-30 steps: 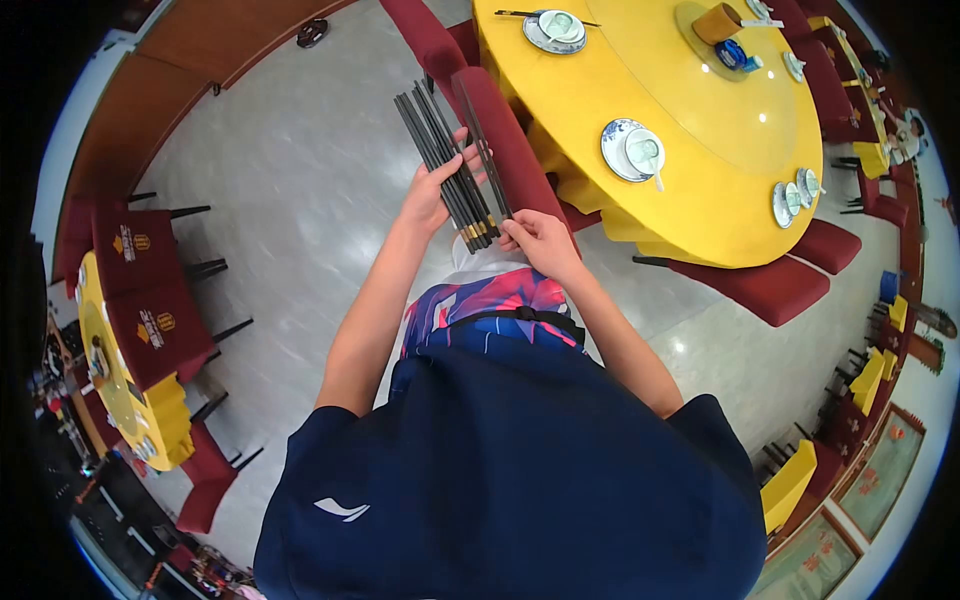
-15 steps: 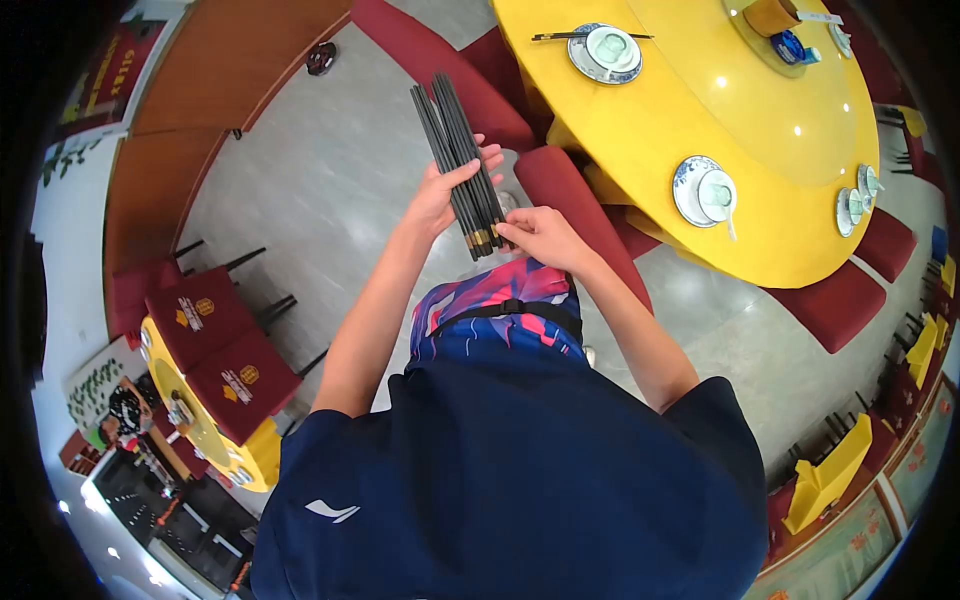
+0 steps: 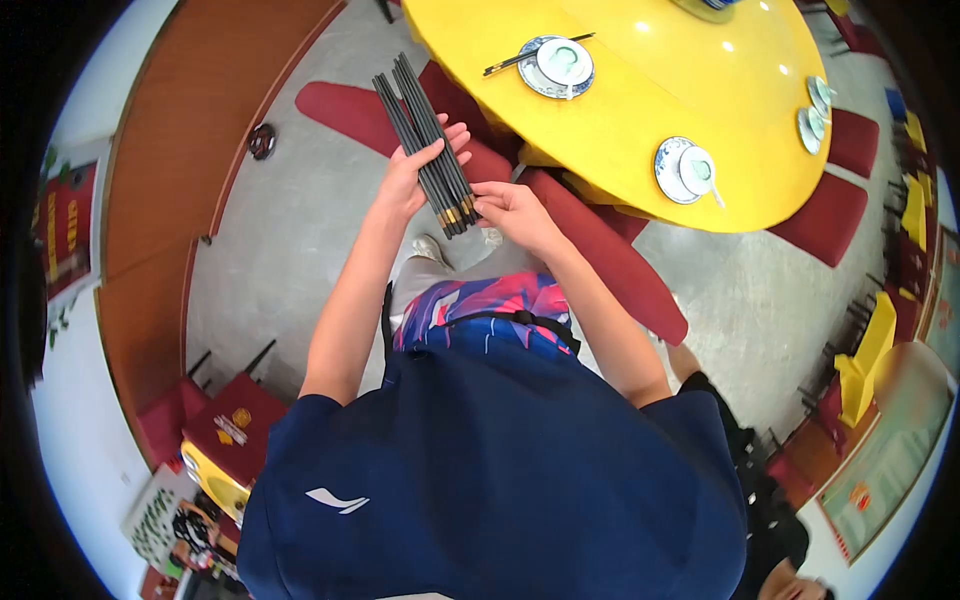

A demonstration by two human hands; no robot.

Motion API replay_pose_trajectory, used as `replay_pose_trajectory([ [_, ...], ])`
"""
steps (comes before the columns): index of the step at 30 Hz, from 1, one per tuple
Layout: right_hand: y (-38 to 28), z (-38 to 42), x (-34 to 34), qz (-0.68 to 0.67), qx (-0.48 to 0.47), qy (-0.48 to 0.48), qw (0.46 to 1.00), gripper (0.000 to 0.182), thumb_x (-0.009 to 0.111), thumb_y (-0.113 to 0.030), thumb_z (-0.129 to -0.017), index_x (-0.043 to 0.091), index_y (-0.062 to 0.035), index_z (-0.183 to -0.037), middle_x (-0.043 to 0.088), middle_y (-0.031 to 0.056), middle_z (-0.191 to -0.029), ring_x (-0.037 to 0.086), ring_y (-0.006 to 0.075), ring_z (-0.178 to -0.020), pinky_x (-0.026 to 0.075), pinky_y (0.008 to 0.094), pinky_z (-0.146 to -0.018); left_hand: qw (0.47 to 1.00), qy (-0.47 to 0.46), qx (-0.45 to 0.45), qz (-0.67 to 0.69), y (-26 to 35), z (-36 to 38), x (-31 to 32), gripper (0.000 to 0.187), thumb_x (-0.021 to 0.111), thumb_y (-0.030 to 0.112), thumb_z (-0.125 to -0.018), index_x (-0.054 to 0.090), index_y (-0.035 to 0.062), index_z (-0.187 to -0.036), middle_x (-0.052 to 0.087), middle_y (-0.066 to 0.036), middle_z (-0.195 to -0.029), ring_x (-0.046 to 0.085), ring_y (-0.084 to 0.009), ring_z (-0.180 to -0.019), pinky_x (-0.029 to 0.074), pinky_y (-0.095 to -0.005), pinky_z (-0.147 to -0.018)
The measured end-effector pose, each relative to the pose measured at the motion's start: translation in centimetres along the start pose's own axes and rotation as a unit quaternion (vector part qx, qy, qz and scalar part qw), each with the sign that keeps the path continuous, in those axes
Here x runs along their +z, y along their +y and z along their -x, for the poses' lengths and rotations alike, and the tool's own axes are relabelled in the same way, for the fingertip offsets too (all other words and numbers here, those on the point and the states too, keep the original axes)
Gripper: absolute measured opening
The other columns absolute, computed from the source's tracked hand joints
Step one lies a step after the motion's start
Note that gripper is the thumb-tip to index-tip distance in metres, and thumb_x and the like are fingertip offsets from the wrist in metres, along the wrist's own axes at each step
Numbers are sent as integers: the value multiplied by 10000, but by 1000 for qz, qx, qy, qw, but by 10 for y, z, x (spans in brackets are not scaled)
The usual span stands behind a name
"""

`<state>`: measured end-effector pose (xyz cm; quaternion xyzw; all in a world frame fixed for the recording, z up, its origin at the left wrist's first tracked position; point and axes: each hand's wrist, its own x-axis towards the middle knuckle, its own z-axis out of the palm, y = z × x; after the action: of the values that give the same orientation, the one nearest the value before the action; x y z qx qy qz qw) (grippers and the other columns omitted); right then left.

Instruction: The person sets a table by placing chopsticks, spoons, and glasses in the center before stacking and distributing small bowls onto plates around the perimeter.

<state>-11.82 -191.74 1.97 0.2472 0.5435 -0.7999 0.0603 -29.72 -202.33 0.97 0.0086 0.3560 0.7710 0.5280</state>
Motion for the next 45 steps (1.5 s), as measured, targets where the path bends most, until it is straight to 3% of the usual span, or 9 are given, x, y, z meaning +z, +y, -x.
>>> replay_pose_trajectory([
  [7,0,-13,47,-18,-13,97,995,247,577,-113,-946,614,-6,-1166,680,15,-1006,625,77,-869,516,251,-752,994,-78,-73,-4,30,-9,-15,440,557,-11,-919,418,-18,-1336,545,-221,-1293,567,-320,-1192,512,-466,-979],
  [12,-15,-17,104,-14,31,193,981,253,601,-152,-943,629,-4,-1147,690,41,-1008,649,97,-908,536,256,-804,987,-122,-96,34,60,-5,-34,453,567,-8,-915,412,-19,-1341,558,-232,-1261,579,-333,-1165,522,-480,-965],
  [19,-15,-32,164,-48,-11,238,970,263,603,-152,-942,636,11,-1146,694,46,-1017,653,95,-886,538,244,-782,975,-164,-146,29,95,-5,-52,408,586,9,-916,445,-10,-1298,587,-226,-1203,593,-320,-1144,542,-459,-935],
  [28,-6,-50,180,-105,-17,242,964,275,583,-169,-958,632,13,-1158,679,46,-1052,645,99,-913,544,257,-829,936,-260,-234,-29,118,-25,-49,382,563,34,-938,407,20,-1286,530,-266,-1286,561,-350,-1192,517,-474,-968],
  [33,-31,-71,139,-97,34,191,976,313,605,-229,-952,636,13,-1150,686,74,-1028,660,125,-875,563,274,-791,944,-221,-238,-51,134,-61,-53,295,588,93,-946,444,68,-1203,588,-240,-1201,624,-330,-1091,555,-470,-891],
  [37,-42,-123,57,-207,-21,357,911,334,564,-278,-961,617,16,-1111,679,124,-948,675,181,-809,571,311,-712,972,-86,-214,-52,156,-97,-60,219,600,120,-947,496,123,-1140,632,-109,-1009,653,-215,-899,572,-430,-823],
  [39,-34,-165,6,-243,-46,409,878,373,608,-252,-930,555,35,-1161,651,158,-981,668,218,-854,571,329,-708,969,-106,-223,-10,165,-121,-66,197,606,116,-944,499,133,-1110,600,-64,-899,623,-174,-783,562,-359,-727],
  [41,-12,-213,-40,-265,12,436,860,448,635,-318,-921,515,22,-1188,593,191,-1135,648,251,-930,553,352,-768,968,-65,-243,2,175,-140,-56,112,576,135,-969,521,151,-1065,467,17,-754,461,-84,-623,433,-253,-587],
  [45,13,-271,-86,-272,80,429,858,512,682,-337,-886,495,23,-1199,559,194,-1165,643,272,-948,550,377,-780,965,-74,-251,7,186,-171,-56,90,519,235,-1006,520,151,-1038,387,40,-686,379,-57,-563,368,-219,-529],
])
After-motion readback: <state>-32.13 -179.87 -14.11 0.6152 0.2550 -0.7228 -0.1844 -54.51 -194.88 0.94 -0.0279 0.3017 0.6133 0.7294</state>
